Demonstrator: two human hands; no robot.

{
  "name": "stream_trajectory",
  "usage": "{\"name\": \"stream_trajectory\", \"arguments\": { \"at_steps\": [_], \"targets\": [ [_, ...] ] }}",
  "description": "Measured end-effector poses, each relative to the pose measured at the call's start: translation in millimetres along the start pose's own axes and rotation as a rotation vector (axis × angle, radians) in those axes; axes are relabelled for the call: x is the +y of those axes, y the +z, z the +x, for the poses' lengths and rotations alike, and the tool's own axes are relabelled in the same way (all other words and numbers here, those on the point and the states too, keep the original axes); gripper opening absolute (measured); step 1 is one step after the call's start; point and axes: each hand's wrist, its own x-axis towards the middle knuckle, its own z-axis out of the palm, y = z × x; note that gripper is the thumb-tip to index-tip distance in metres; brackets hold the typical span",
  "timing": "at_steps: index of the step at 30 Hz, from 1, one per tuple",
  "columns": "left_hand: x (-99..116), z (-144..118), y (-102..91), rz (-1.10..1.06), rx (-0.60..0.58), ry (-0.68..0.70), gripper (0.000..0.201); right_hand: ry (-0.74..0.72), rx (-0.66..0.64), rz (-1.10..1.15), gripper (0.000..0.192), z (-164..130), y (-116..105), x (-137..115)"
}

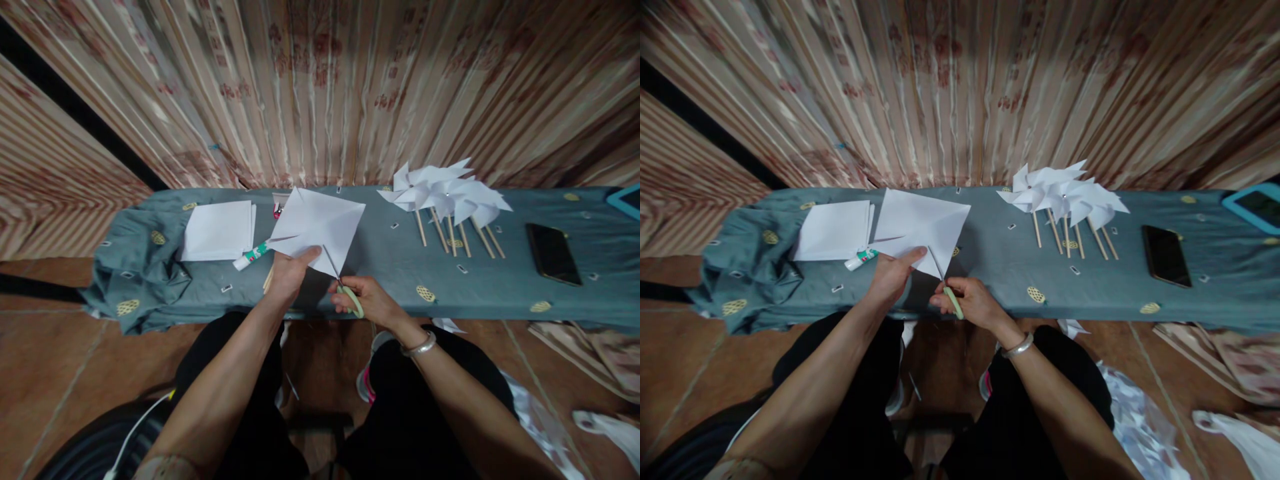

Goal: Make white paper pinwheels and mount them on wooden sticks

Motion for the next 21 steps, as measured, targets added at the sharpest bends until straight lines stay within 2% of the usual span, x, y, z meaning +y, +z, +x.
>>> {"name": "stream_trajectory", "arguments": {
  "at_steps": [10,21],
  "targets": [
    [-1.2,-3.3,2.3,0.014,-0.035,0.037,0.050,0.024,0.015,0.012,0.050,0.2,0.4,-2.7],
    [0.8,-5.4,5.5,0.024,-0.026,0.026,0.049,0.005,0.026,-0.020,0.046,-0.2,-2.2,-3.2]
  ]
}}
